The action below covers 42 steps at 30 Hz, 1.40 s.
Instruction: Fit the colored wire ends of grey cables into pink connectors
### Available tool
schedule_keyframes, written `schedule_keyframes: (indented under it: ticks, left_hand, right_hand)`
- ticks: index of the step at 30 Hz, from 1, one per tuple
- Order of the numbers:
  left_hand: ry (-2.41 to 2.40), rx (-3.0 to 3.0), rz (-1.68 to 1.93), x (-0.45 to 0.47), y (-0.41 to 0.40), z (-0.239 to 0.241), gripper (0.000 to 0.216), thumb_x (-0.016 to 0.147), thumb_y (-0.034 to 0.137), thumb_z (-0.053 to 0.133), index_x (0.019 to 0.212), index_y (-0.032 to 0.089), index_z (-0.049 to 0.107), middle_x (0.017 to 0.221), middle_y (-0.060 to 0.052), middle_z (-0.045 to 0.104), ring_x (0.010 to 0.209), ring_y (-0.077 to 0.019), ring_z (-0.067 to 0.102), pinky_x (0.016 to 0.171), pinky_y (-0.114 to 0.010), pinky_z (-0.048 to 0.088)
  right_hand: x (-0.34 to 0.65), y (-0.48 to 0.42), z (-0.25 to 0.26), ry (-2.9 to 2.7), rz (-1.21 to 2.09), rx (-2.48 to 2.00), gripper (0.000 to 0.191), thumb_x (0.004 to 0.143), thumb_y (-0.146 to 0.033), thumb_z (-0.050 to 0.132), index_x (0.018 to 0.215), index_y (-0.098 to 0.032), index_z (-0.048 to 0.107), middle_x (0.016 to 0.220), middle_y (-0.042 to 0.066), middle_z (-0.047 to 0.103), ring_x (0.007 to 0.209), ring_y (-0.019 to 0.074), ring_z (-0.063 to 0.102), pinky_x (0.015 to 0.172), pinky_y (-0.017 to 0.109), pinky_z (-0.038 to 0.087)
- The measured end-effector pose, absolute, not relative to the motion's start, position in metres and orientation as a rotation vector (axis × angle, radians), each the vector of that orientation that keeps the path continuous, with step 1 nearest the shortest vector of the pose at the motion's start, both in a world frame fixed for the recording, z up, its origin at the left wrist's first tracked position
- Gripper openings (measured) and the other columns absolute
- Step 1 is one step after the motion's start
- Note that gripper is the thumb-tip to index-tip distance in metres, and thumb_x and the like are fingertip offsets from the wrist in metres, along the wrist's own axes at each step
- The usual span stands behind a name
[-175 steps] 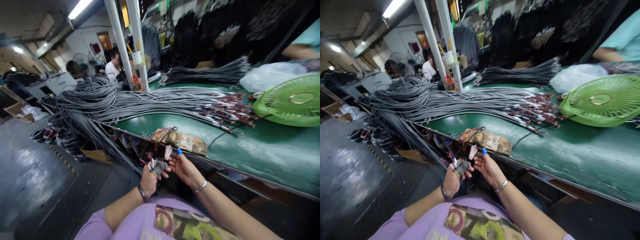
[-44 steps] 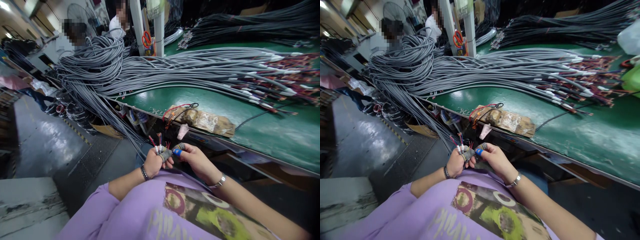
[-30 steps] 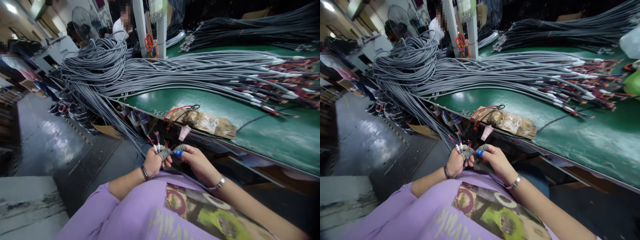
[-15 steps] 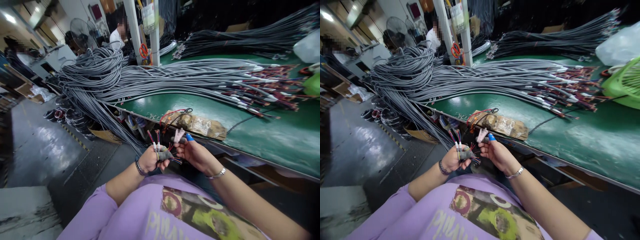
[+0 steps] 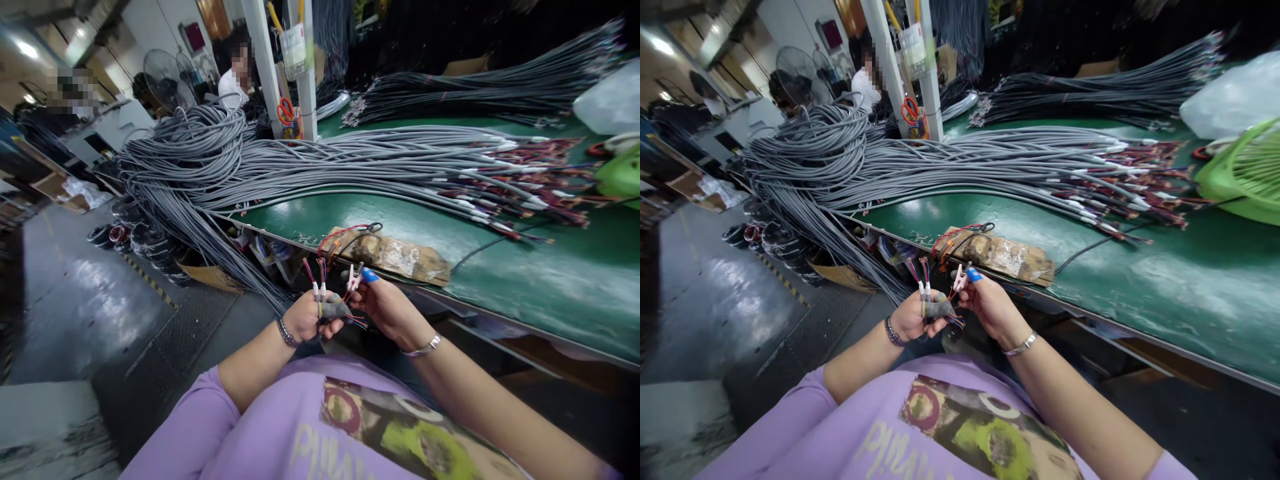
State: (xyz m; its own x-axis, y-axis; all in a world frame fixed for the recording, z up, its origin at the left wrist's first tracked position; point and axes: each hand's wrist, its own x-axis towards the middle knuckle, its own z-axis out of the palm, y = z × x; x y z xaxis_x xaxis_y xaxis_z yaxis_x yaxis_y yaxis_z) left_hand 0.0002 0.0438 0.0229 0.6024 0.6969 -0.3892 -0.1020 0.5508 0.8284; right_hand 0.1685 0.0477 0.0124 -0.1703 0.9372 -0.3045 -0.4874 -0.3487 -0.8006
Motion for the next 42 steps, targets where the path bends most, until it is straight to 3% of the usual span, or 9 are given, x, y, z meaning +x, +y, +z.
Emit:
schedule_keyframes:
  ticks: [6, 13, 20, 28, 32, 42]
  left_hand:
    - [0.88, 0.907, 0.601, 0.002, 0.037, 0.028, 0.045, 0.056, 0.051, 0.078, 0.067, 0.014, 0.055, 0.047, 0.001, 0.057, 0.032, -0.007, 0.046, 0.032, -0.018, 0.028]
    - [1.027, 1.067, 0.656, 0.002, 0.018, 0.026, 0.046, 0.062, 0.056, 0.072, 0.057, 0.014, 0.053, 0.048, 0.0, 0.056, 0.034, -0.0062, 0.047, 0.034, -0.018, 0.027]
    - [1.023, 1.097, 0.671, 0.001, 0.012, 0.025, 0.046, 0.066, 0.056, 0.07, 0.055, 0.014, 0.053, 0.047, 0.0, 0.055, 0.035, -0.0065, 0.047, 0.034, -0.018, 0.026]
    - [1.039, 1.119, 0.66, 0.001, 0.01, 0.024, 0.048, 0.067, 0.056, 0.069, 0.054, 0.014, 0.053, 0.046, 0.0, 0.054, 0.034, -0.0059, 0.046, 0.035, -0.017, 0.028]
    - [1.041, 1.11, 0.664, 0.001, 0.01, 0.025, 0.049, 0.066, 0.058, 0.069, 0.054, 0.013, 0.053, 0.047, 0.0, 0.055, 0.034, -0.0059, 0.046, 0.035, -0.017, 0.027]
    - [1.024, 1.074, 0.757, -0.003, 0.012, 0.02, 0.046, 0.07, 0.053, 0.069, 0.054, 0.012, 0.054, 0.046, 0.0, 0.055, 0.034, -0.0055, 0.047, 0.034, -0.017, 0.026]
  right_hand:
    - [0.173, 0.041, 0.012, -0.717, 1.82, -0.99, 0.045, 0.071, -0.062, 0.067, 0.082, -0.019, 0.064, 0.073, 0.003, 0.061, 0.057, 0.0125, 0.05, 0.058, 0.028, 0.045]
    - [0.178, 0.018, 0.02, -0.975, 1.869, -1.025, 0.039, 0.064, -0.049, 0.079, 0.083, -0.017, 0.067, 0.072, 0.002, 0.064, 0.061, 0.0127, 0.052, 0.058, 0.026, 0.04]
    - [0.169, 0.014, 0.029, -1.064, 1.719, -1.122, 0.034, 0.057, -0.046, 0.081, 0.068, -0.018, 0.065, 0.066, 0.001, 0.063, 0.061, 0.0138, 0.051, 0.061, 0.028, 0.04]
    - [0.17, 0.013, 0.026, -1.041, 1.748, -1.123, 0.036, 0.059, -0.047, 0.081, 0.074, -0.017, 0.066, 0.069, 0.002, 0.066, 0.061, 0.0143, 0.055, 0.062, 0.028, 0.043]
    - [0.168, 0.013, 0.032, -1.032, 1.769, -1.104, 0.037, 0.057, -0.047, 0.083, 0.068, -0.017, 0.065, 0.067, 0.002, 0.067, 0.063, 0.0145, 0.056, 0.066, 0.028, 0.045]
    - [0.169, 0.015, 0.013, -0.923, 1.724, -1.124, 0.032, 0.058, -0.041, 0.083, 0.064, -0.017, 0.064, 0.06, -0.002, 0.059, 0.055, 0.0104, 0.049, 0.056, 0.024, 0.04]
